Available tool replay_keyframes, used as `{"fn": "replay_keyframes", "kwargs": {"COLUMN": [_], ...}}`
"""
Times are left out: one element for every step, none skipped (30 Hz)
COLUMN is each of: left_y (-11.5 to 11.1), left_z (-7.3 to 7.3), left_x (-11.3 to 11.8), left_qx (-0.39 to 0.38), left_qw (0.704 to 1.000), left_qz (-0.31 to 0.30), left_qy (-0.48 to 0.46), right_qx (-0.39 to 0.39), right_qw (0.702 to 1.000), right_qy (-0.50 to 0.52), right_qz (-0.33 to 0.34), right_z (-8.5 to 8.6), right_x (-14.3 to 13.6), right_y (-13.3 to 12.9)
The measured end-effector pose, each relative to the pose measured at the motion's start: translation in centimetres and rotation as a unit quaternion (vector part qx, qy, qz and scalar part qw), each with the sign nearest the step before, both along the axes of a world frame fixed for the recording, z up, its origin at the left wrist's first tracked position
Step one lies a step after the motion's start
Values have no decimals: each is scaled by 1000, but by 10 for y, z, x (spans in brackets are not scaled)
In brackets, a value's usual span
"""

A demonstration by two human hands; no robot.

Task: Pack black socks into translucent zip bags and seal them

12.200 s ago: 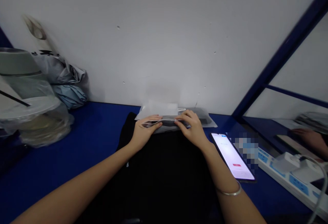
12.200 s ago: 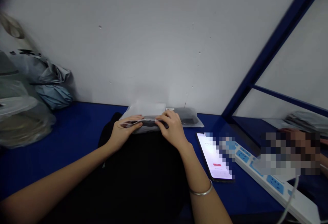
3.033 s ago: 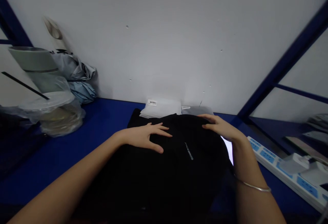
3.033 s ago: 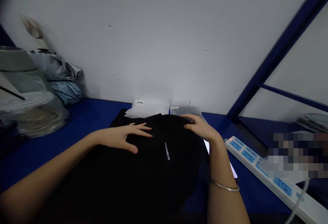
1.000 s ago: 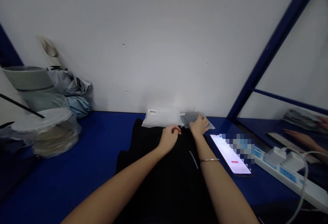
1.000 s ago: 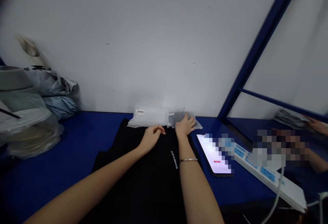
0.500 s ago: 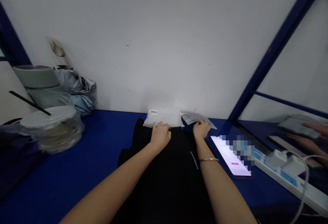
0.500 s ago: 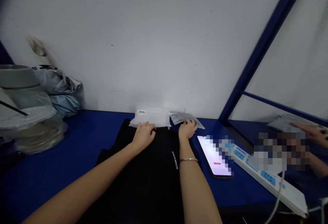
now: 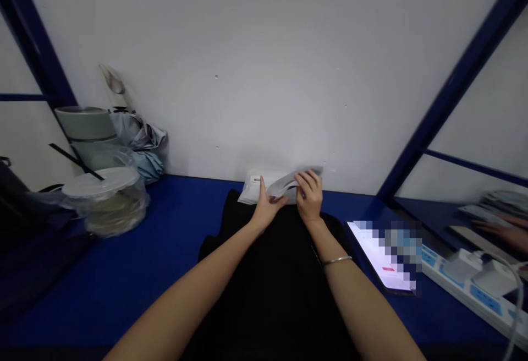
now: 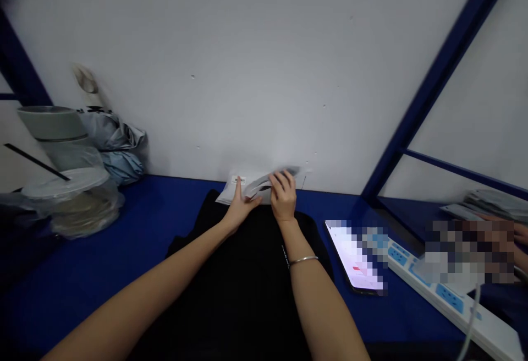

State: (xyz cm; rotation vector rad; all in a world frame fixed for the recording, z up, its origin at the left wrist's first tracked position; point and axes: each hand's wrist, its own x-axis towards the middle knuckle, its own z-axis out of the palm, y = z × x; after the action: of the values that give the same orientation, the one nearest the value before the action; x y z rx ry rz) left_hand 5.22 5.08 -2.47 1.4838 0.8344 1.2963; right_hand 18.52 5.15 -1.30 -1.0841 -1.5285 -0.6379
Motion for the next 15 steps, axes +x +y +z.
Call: {"fn": "replay_keyframes", "kwargs": {"left_y": [3,5,8,10,12,14,16,17,18,19,20,20,21,21,21], "left_z": [0,0,0,0,1,2,4,6,8,9,11,12,13,13,13], "left_x": [-1,-1,-3,-4,-6,-8,-10,-12,-14,-16,-18,-20,-21,-23,-24], "left_qx": [-4,-5,-10,-23,-39,-55,-64,-69,-71,-73,-75,-77,-80,-83,-83], "left_qw": [998,994,991,988,985,981,979,976,974,973,972,973,974,975,975], "left_qz": [0,14,32,51,69,85,98,112,121,125,124,118,112,106,102], "left_qy": [-66,-105,-130,-145,-155,-163,-169,-174,-179,-182,-183,-182,-181,-179,-179], "right_qx": [-16,-33,-47,-60,-70,-76,-77,-75,-76,-85,-103,-126,-148,-163,-169], "right_qw": [999,998,996,996,996,997,996,992,985,974,963,950,939,929,925], "right_qy": [-19,-32,-38,-36,-24,2,41,93,149,204,251,283,301,308,308], "right_qz": [30,52,63,59,43,17,-13,-39,-50,-41,-11,33,81,121,146], "right_z": [-1,-2,-3,-3,-3,-2,-2,-2,-2,-3,-3,-4,-5,-6,-6], "right_x": [-3,-6,-8,-10,-11,-11,-11,-10,-9,-8,-8,-8,-8,-8,-9], "right_y": [1,1,2,2,2,1,1,1,2,3,5,6,8,10,10]}}
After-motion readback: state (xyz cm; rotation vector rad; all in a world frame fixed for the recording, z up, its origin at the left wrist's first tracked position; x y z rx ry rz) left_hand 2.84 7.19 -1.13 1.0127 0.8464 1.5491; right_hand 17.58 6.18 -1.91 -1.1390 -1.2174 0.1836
